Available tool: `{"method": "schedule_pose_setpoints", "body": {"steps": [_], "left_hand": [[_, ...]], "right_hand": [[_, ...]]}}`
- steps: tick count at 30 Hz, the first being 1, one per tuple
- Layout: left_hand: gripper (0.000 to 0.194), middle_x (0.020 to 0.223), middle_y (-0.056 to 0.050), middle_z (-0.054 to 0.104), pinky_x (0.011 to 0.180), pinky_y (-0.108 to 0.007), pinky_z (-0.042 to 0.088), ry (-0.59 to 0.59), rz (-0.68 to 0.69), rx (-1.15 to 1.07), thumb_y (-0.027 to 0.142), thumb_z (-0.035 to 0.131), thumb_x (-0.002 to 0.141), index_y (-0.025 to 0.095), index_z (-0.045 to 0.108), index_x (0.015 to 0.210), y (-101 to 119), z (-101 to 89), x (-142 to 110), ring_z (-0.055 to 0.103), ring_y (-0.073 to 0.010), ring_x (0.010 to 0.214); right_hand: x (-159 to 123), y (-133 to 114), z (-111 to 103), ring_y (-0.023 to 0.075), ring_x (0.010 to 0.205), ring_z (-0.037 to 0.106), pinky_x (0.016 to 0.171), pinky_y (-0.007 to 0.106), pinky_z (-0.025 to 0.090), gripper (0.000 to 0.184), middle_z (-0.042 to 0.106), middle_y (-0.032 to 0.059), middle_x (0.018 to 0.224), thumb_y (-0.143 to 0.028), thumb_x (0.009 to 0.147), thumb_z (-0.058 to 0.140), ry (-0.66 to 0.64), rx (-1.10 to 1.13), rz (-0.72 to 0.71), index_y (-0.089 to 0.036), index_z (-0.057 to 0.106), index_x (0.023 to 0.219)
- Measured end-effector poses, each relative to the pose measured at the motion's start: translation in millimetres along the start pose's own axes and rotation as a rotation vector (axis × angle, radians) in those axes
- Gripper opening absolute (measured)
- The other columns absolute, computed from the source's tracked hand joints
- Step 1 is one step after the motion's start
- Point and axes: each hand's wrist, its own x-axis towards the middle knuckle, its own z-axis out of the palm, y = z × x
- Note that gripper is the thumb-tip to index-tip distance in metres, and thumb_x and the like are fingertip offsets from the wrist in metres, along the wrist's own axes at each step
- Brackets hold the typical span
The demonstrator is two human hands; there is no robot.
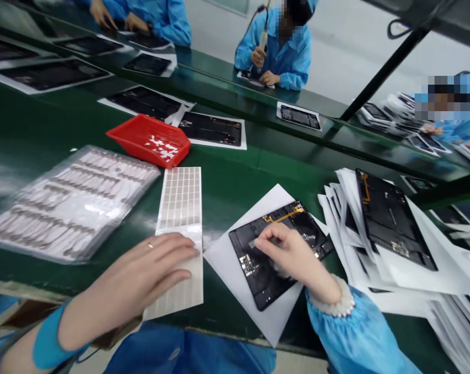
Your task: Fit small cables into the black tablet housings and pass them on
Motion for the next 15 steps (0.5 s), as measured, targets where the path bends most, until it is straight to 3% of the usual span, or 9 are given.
{"method": "schedule_pose_setpoints", "body": {"steps": [4,7,10,15], "left_hand": [[0.025,0.119,-0.006,0.058,0.084,-0.037,0.044,-0.07,0.178,0.066,0.025,0.043,0.097,0.018,0.052,0.119,36.0,30.6,35.9,0.054,-0.0239,0.106],[0.022,0.117,-0.008,0.059,0.086,-0.036,0.044,-0.153,0.229,0.094,0.02,0.047,0.094,0.016,0.054,0.115,43.4,50.8,44.9,0.053,-0.0244,0.108],[0.02,0.105,-0.006,0.063,0.083,-0.033,0.045,-0.194,0.236,0.066,0.014,0.04,0.095,0.017,0.058,0.105,42.9,54.8,39.6,0.056,-0.0206,0.102],[0.03,0.115,-0.006,0.061,0.092,-0.035,0.044,-0.124,0.221,0.068,0.01,0.032,0.096,0.017,0.058,0.11,41.1,50.0,30.0,0.053,-0.0206,0.11]], "right_hand": [[-12.4,35.8,22.2,0.0209,0.088,0.054,0.084,0.038,0.042,0.024,0.062,0.0044,0.081,-0.038,0.083,0.055,0.075,-0.101,-0.02,-0.022,0.06,0.067],[-15.2,42.8,39.5,0.0233,0.095,0.05,0.09,0.042,0.039,0.019,0.06,0.0052,0.087,-0.031,0.084,0.055,0.129,-0.158,-0.006,-0.022,0.061,0.068],[-18.3,40.1,45.2,0.0237,0.097,0.047,0.089,0.043,0.038,0.018,0.059,0.0051,0.088,-0.027,0.086,0.055,0.124,-0.188,-0.012,-0.023,0.061,0.07],[-22.5,35.2,47.7,0.0235,0.098,0.046,0.088,0.044,0.037,0.018,0.058,0.0042,0.091,-0.025,0.087,0.055,0.063,-0.217,-0.028,-0.023,0.062,0.071]]}}
